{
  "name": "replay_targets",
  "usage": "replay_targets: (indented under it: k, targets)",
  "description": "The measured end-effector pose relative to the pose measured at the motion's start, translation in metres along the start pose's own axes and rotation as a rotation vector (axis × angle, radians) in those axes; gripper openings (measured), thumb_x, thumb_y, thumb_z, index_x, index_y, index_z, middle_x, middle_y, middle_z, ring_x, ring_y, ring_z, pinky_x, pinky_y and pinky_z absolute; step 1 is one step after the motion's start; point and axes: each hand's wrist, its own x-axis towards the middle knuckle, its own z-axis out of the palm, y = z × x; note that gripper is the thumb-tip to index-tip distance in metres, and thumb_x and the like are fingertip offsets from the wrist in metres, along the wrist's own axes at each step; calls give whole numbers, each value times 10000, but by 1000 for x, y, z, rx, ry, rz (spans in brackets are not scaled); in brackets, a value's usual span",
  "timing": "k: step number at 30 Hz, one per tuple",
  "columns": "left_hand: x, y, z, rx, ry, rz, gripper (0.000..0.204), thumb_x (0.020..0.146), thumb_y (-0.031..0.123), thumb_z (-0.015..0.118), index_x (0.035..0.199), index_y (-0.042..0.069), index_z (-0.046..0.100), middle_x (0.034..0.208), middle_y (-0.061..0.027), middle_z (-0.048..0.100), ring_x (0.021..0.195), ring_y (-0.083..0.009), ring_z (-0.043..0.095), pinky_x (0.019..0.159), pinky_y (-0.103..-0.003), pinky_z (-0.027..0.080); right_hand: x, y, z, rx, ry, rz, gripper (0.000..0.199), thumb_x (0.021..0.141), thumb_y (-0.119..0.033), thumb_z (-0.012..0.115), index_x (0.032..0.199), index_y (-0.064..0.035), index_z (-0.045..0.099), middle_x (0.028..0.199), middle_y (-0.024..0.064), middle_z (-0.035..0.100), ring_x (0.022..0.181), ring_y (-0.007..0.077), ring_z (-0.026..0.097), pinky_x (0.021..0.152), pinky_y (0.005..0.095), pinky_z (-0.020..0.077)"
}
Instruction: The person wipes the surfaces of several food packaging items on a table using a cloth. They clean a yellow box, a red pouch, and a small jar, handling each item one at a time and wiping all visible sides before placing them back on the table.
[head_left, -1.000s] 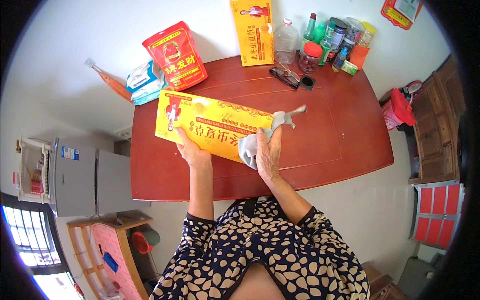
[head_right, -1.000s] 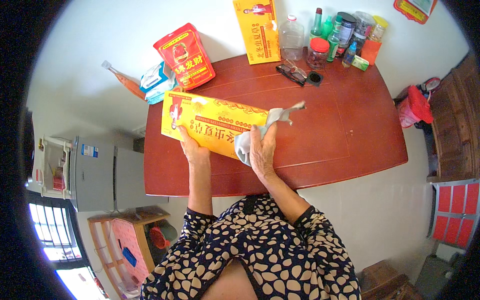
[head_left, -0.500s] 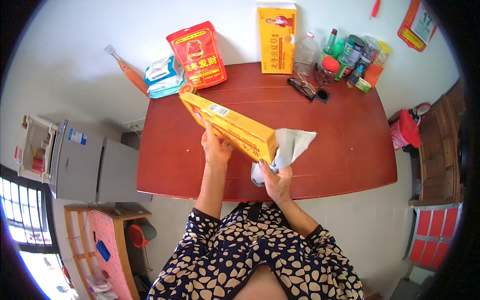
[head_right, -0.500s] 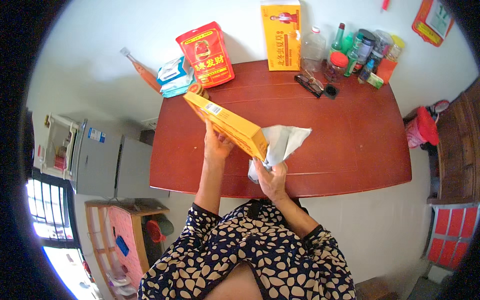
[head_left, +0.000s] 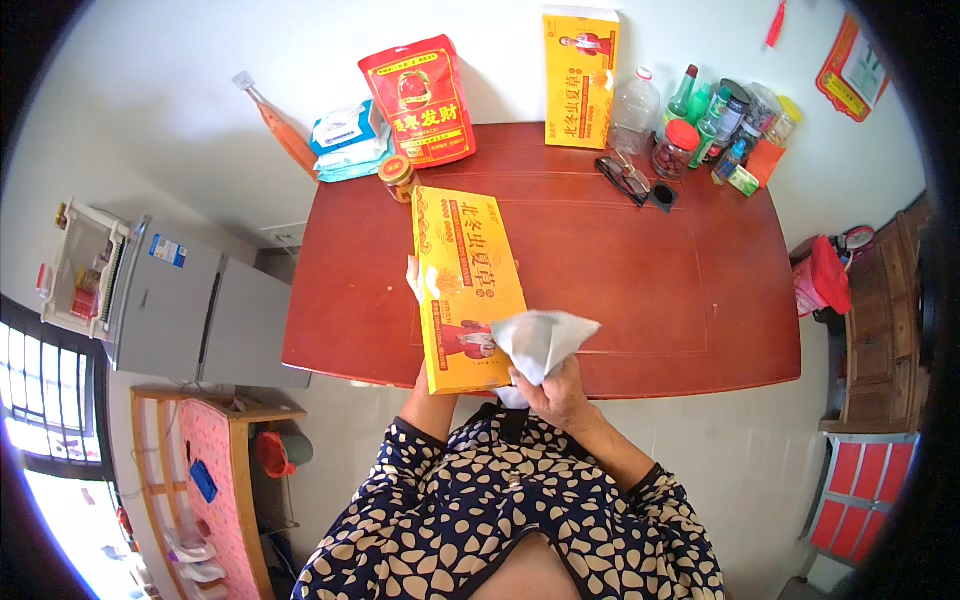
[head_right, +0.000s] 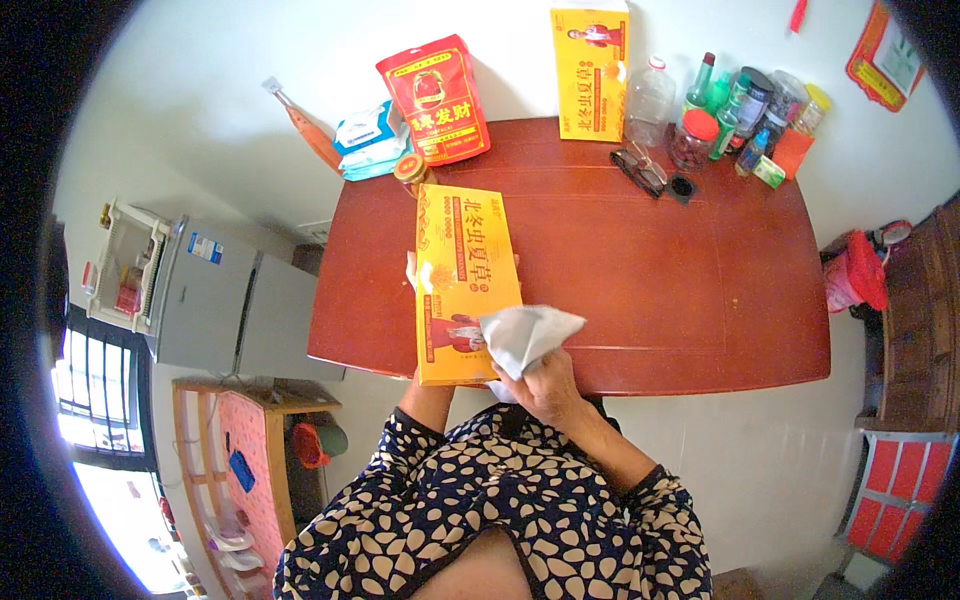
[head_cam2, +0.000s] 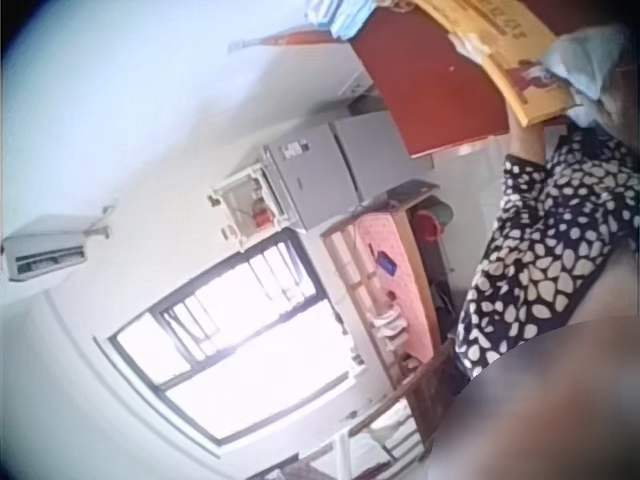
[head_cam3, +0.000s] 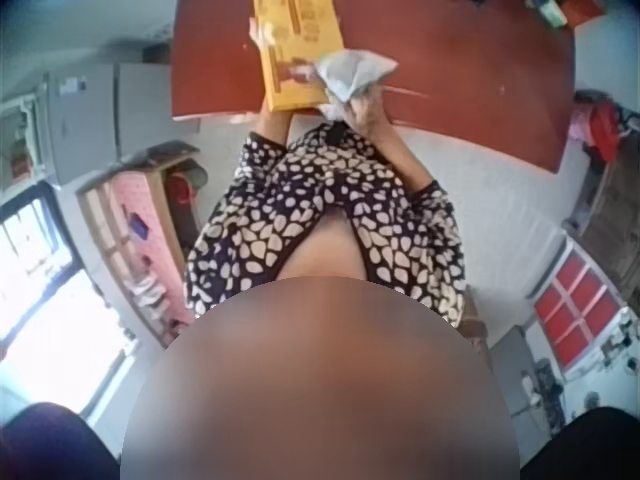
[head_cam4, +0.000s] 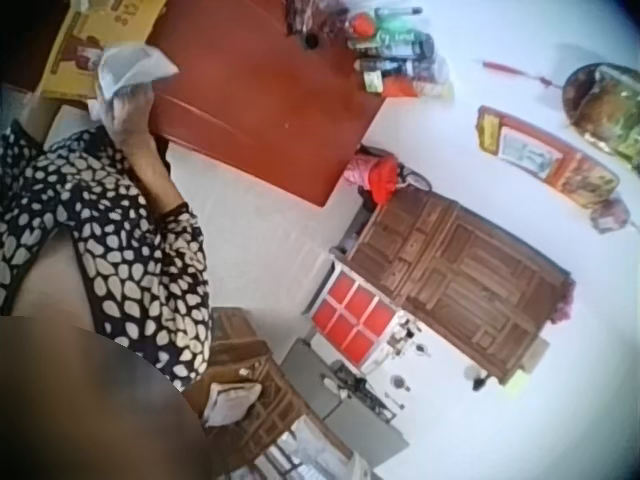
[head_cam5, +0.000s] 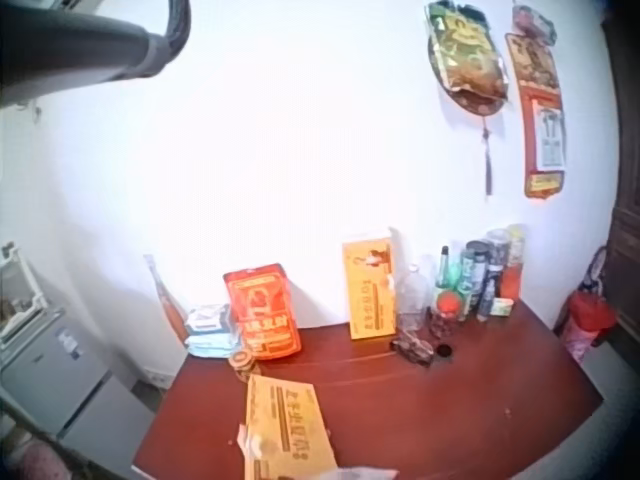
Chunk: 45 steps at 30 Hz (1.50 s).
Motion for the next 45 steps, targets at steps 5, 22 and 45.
replay_targets:
  k: [5,22,45]
  targets:
    - [-8,-8,12,-20,17,-64,924,792,760,386,1424,87,348,1336,-232,463,1163,-433,495,933,-526,451,31,-35,2,-226,-178,-203,396,689,-88,694,1077,-83,614,988,93,558,884,279,579,727,380,515]
    - [-34,-7,46,-39,-102,-14,911,833,746,361,1474,111,240,1470,-210,310,1309,-436,345,1037,-542,359,53,-40,36,-279,-235,-294,455,821,-241,663,1252,-129,568,1409,17,425,1339,249,336,1088,439,261]
    - [-40,5,4,-150,-158,38,861,851,726,346,1466,130,265,1454,-190,340,1294,-402,377,1027,-530,374,123,0,44,-435,-323,-237,603,872,-284,623,1390,-79,392,1458,125,358,1359,313,320,1090,471,283]
